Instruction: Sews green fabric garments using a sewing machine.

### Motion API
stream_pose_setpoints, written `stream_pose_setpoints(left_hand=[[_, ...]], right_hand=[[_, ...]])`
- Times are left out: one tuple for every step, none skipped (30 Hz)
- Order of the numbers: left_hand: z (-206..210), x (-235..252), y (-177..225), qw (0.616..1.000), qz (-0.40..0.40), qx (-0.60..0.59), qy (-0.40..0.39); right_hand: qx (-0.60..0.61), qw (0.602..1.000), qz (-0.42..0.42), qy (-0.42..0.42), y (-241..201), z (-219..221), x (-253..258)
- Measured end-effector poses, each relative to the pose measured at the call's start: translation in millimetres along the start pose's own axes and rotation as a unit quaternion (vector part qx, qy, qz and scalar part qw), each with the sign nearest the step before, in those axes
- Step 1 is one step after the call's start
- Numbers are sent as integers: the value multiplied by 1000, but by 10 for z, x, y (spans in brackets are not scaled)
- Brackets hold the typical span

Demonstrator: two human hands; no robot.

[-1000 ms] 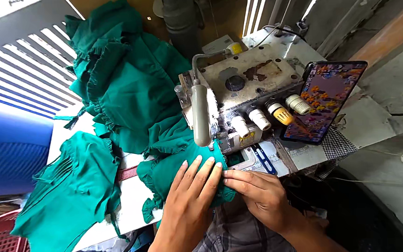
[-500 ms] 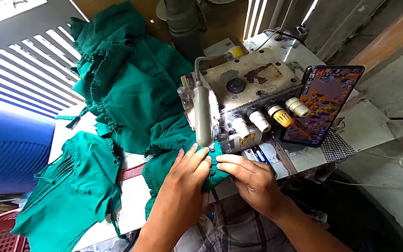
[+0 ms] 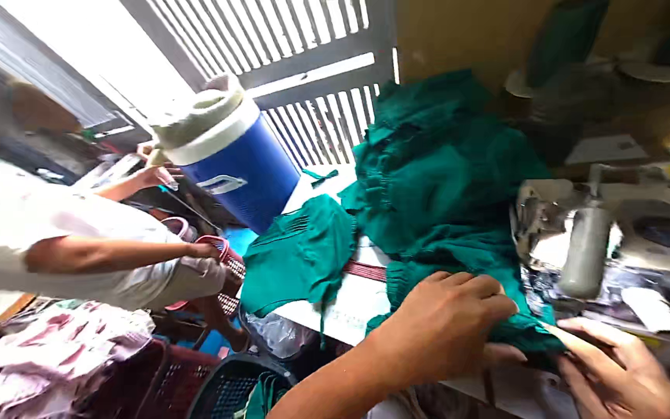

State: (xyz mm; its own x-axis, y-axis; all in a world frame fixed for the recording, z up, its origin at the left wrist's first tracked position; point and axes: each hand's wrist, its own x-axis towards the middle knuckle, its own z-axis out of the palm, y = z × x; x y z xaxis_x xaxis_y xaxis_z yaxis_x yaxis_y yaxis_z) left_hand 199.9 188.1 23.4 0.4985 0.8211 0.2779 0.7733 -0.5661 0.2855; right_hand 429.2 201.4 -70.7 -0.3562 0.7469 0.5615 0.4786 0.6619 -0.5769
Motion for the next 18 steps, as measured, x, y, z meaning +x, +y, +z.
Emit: stream_pose_setpoints(left_hand=[[-60, -45, 9, 1000, -8, -3, 20], [-117, -90, 14, 999, -15, 0, 35], [-162, -126, 16, 999, -20, 4, 42], [-197, -151, 15, 999, -24, 5, 43], [-223, -167, 15, 999, -27, 4, 42], [-244, -176, 19, 999, -27, -5, 43], [-261, -179, 35, 998, -27, -22, 45], [-279, -176, 63, 998, -24, -41, 48], [-296, -170, 96, 997, -18, -62, 50], [-316, -164, 126, 995, -10, -84, 52], [-332, -160, 149, 993, -2, -104, 55], [-347, -158, 164, 991, 3, -117, 59], [-360, -156, 173, 991, 4, -122, 63], [-370, -153, 179, 990, 3, -121, 71], [-379, -152, 187, 990, 2, -116, 82], [-391, -152, 198, 989, 1, -110, 95], [-405, -153, 217, 989, 0, -105, 101], [-410, -152, 237, 989, 1, -100, 106]], right_hand=[[-2, 1000, -5, -15, 21, -29, 22], [-3, 1000, -10, -29, 34, -60, 52], [-5, 999, -15, -40, 35, -94, 85], [-6, 998, -19, -52, 26, -128, 124], [-7, 998, -21, -64, 8, -160, 168], [-9, 997, -24, -77, -13, -190, 214], [-11, 995, -25, -91, -30, -217, 257], [-10, 994, -24, -105, -41, -245, 295], [-7, 993, -24, -118, -53, -273, 332], [-2, 991, -24, -129, -68, -301, 367], [7, 990, -27, -139, -87, -330, 401], [20, 988, -32, -151, -107, -360, 435], [36, 985, -39, -162, -127, -389, 468], [54, 982, -46, -174, -152, -415, 500], [64, 979, -48, -187, -182, -439, 527], [65, 977, -45, -197, -216, -456, 551], [63, 976, -38, -203, -251, -467, 568], [61, 976, -33, -206, -275, -470, 581]])
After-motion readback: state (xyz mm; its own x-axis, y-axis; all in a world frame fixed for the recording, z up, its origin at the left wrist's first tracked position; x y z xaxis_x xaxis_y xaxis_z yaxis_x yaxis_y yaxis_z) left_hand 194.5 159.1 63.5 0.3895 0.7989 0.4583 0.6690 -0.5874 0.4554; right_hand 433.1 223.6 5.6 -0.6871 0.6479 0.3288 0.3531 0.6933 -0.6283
